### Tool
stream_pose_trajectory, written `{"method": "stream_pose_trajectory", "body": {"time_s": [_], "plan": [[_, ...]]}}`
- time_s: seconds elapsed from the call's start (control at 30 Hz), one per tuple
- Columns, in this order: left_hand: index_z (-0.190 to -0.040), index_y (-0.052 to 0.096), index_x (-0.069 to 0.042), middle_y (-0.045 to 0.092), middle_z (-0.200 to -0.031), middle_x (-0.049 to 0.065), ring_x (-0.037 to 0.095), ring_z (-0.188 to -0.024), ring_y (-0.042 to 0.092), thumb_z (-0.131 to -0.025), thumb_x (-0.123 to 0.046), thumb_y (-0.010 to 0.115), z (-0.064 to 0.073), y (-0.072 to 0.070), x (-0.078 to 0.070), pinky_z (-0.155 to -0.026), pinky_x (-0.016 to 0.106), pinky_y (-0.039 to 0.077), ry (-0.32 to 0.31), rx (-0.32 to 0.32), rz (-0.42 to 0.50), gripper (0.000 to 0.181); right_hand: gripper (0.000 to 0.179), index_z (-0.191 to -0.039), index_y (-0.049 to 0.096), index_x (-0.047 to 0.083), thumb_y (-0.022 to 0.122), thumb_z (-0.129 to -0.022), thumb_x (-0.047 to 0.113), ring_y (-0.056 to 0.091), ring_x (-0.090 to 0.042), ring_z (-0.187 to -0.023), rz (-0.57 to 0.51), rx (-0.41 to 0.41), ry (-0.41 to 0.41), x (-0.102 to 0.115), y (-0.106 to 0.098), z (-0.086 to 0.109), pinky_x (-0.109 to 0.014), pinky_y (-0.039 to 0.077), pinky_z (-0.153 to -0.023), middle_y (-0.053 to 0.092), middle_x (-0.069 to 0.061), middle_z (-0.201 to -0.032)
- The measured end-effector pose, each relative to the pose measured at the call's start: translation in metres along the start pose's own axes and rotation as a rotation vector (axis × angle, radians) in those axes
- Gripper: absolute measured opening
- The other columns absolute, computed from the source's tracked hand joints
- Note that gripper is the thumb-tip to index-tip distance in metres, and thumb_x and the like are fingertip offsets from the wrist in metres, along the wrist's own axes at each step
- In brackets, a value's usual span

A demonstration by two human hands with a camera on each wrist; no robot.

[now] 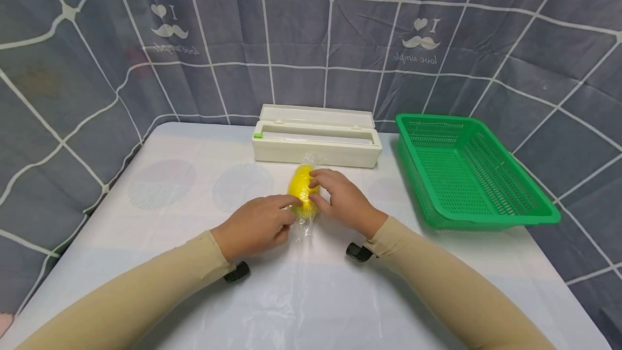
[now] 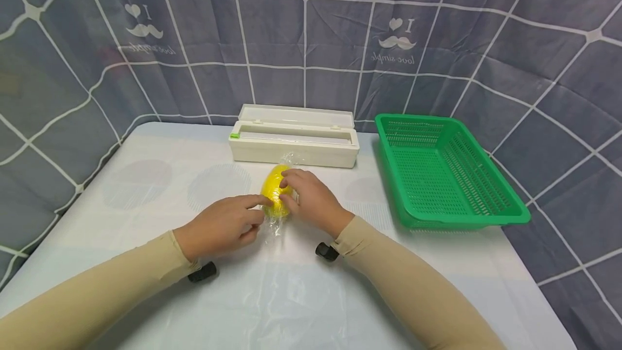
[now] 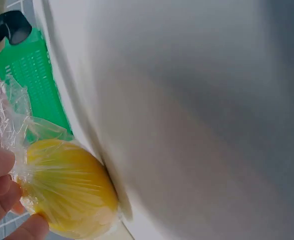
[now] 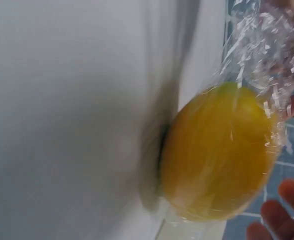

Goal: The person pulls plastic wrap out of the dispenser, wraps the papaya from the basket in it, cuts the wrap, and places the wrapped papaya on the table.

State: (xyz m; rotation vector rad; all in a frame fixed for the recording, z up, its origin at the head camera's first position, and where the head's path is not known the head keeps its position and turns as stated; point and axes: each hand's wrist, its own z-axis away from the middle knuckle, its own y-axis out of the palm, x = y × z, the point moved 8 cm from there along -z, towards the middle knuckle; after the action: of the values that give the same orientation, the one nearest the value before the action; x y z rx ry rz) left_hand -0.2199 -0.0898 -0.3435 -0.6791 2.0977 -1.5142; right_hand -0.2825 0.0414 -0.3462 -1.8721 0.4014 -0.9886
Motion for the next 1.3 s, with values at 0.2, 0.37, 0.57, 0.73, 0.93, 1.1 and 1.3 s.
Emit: {"method": "stream_pose_trajectory", "body": {"time_s": [0.2,0.37,0.57,0.73,0.93,1.1,1.3], "plan": [[-0.076,0.062,-0.018,0.074,-0.122,0.000,0.016,-0.093,0.074,-0.089,-0.006,0.068,-0.004,-0.001,0.007,-0.071,0.026,0.057,-0.063,-0.004,0.099,0.019,0.051,-0.110,0.063,0.011,0.089,-0.083,0.046,0.052,-0.029,-0.134,0.077,0.130,-0.186,0.019,0.010,0.018,-0.041,0.051,-0.110,0.056,-0.011,-0.141],[-0.078,0.063,-0.019,0.074,-0.117,-0.003,0.011,-0.087,0.070,-0.091,-0.006,0.066,-0.004,-0.002,0.014,-0.073,0.025,0.056,-0.133,-0.013,0.177,0.018,0.077,-0.117,0.062,0.009,0.089,-0.072,0.066,0.052,-0.030,-0.126,0.284,0.116,-0.272,0.031,0.023,0.021,-0.037,0.051,-0.108,0.053,-0.012,-0.136],[-0.081,0.055,-0.020,0.070,-0.103,-0.005,0.008,-0.072,0.057,-0.090,-0.008,0.067,-0.004,-0.001,0.019,-0.066,0.022,0.049,-0.186,-0.037,0.223,0.019,0.054,-0.115,0.065,0.010,0.085,-0.086,0.050,0.058,-0.030,-0.117,0.446,0.012,-0.271,0.040,0.028,0.020,-0.033,0.058,-0.095,0.058,-0.010,-0.127],[-0.080,0.055,-0.020,0.074,-0.113,-0.005,0.012,-0.093,0.069,-0.092,-0.008,0.066,-0.005,0.001,0.024,-0.077,0.028,0.056,-0.252,-0.037,0.295,0.020,0.009,-0.099,0.072,0.010,0.075,-0.094,0.017,0.066,-0.030,-0.119,0.364,-0.054,-0.202,0.037,0.020,0.018,-0.036,0.063,-0.089,0.068,-0.012,-0.127],[-0.087,0.057,-0.018,0.069,-0.107,-0.004,0.014,-0.089,0.063,-0.093,-0.012,0.069,-0.006,0.000,0.030,-0.077,0.030,0.053,-0.305,-0.022,0.334,0.014,0.005,-0.095,0.076,0.008,0.072,-0.095,0.011,0.069,-0.029,-0.124,0.209,-0.075,-0.126,0.032,0.010,0.016,-0.041,0.060,-0.099,0.073,-0.014,-0.131],[-0.110,0.066,-0.011,0.068,-0.118,0.001,0.022,-0.102,0.070,-0.089,-0.026,0.086,-0.008,0.001,0.033,-0.089,0.037,0.059,-0.318,-0.016,0.352,0.033,0.008,-0.093,0.074,0.006,0.071,-0.098,0.011,0.068,-0.030,-0.127,0.101,-0.079,-0.070,0.029,0.007,0.016,-0.045,0.057,-0.104,0.073,-0.014,-0.132],[-0.112,0.077,-0.013,0.071,-0.123,0.002,0.020,-0.113,0.070,-0.093,-0.030,0.082,-0.013,0.004,0.038,-0.099,0.040,0.059,-0.319,-0.029,0.282,0.026,0.012,-0.090,0.074,0.006,0.071,-0.100,0.013,0.069,-0.030,-0.125,0.044,-0.102,-0.047,0.024,0.007,0.016,-0.045,0.058,-0.102,0.074,-0.013,-0.131]]}}
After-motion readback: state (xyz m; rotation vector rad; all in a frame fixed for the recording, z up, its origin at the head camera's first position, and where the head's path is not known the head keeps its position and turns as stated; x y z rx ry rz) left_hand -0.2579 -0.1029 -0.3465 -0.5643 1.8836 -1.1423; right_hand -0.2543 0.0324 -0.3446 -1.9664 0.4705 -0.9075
